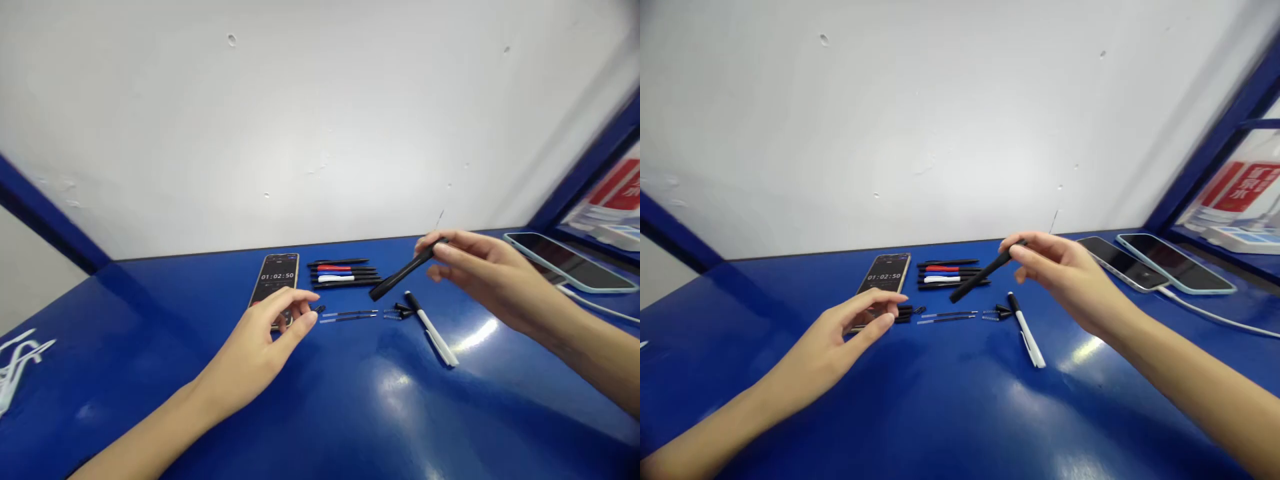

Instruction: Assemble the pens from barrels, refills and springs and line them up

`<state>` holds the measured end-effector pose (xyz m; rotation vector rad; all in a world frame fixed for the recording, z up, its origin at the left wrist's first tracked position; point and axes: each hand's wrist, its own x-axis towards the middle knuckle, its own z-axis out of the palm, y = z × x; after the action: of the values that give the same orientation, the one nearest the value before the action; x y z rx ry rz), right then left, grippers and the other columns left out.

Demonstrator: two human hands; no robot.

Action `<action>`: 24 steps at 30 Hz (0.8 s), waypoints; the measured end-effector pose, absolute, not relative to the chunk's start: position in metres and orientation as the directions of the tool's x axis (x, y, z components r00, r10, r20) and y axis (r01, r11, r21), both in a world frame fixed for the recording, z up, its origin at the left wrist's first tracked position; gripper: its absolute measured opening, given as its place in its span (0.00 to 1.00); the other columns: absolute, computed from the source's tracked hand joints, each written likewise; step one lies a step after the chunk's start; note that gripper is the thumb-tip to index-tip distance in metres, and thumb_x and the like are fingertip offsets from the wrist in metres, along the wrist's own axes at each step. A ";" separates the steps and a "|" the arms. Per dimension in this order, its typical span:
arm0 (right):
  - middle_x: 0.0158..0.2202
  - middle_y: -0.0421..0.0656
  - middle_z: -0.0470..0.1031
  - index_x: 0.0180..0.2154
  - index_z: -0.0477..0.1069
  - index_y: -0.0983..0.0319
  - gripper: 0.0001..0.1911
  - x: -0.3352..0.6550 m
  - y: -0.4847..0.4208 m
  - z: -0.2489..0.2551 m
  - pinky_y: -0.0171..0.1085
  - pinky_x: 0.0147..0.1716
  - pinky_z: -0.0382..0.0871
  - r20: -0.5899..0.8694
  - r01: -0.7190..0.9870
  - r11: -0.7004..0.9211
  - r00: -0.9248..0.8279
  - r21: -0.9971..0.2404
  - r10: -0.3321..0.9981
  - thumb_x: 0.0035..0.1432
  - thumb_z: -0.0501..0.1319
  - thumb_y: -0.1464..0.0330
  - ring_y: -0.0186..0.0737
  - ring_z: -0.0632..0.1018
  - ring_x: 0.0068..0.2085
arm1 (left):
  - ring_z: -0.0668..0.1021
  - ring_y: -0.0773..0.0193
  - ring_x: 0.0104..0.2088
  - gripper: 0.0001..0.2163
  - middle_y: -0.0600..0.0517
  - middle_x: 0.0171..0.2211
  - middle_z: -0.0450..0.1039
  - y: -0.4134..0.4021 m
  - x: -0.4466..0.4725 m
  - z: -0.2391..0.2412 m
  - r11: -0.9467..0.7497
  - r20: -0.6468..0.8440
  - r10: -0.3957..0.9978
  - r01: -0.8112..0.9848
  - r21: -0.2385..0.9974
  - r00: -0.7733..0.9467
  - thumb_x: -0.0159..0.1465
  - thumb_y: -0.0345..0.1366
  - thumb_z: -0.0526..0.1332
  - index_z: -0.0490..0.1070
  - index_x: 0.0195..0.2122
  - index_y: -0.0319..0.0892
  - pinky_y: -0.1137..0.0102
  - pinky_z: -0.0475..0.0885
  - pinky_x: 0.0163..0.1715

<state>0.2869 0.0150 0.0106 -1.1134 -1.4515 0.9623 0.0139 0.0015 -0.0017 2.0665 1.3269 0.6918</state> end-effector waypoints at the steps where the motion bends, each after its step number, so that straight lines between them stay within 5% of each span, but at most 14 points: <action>1: 0.36 0.39 0.70 0.35 0.71 0.56 0.08 0.298 0.015 0.011 0.32 0.29 0.66 0.273 0.161 0.268 0.010 -0.950 0.962 0.53 0.59 0.61 0.31 0.70 0.29 | 0.72 0.66 0.35 0.12 0.56 0.34 0.69 0.003 0.014 -0.003 -0.333 0.105 0.924 0.638 0.694 0.368 0.62 0.45 0.51 0.66 0.42 0.49 0.72 0.66 0.36; 4: 0.31 0.40 0.71 0.43 0.69 0.57 0.15 0.322 0.018 0.009 0.35 0.27 0.65 0.257 0.424 0.212 0.049 -0.880 0.965 0.55 0.55 0.59 0.35 0.71 0.29 | 0.72 0.66 0.35 0.12 0.56 0.34 0.69 0.006 0.018 -0.005 -0.328 0.084 0.928 0.686 0.650 0.364 0.62 0.46 0.50 0.66 0.42 0.50 0.72 0.66 0.35; 8: 0.29 0.43 0.73 0.44 0.69 0.61 0.19 0.328 0.023 -0.007 0.37 0.30 0.67 0.111 0.804 0.128 -0.078 -0.581 0.991 0.56 0.52 0.59 0.40 0.74 0.30 | 0.72 0.65 0.35 0.12 0.55 0.35 0.69 0.007 0.020 -0.007 -0.320 0.078 0.933 0.711 0.626 0.351 0.61 0.46 0.50 0.65 0.42 0.50 0.73 0.67 0.33; 12: 0.30 0.43 0.74 0.45 0.67 0.62 0.18 0.321 0.025 -0.026 0.37 0.31 0.67 0.113 0.864 0.139 -0.096 -0.484 0.989 0.56 0.52 0.60 0.41 0.75 0.32 | 0.71 0.64 0.36 0.13 0.55 0.35 0.69 0.008 0.020 -0.008 -0.312 0.060 0.935 0.730 0.609 0.349 0.61 0.46 0.50 0.65 0.43 0.49 0.72 0.67 0.35; 24: 0.24 0.40 0.76 0.40 0.71 0.62 0.13 0.319 0.016 -0.027 0.34 0.24 0.67 -0.018 0.880 0.120 -0.144 -0.459 0.989 0.52 0.56 0.66 0.38 0.75 0.25 | 0.71 0.65 0.36 0.12 0.55 0.36 0.67 0.006 0.019 -0.009 -0.314 0.040 0.929 0.724 0.614 0.369 0.62 0.46 0.50 0.64 0.43 0.49 0.70 0.66 0.38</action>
<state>0.3193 0.0163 -0.0267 -1.8328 -2.1102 0.5298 0.0186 0.0056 -0.0092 2.1316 1.4253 0.5373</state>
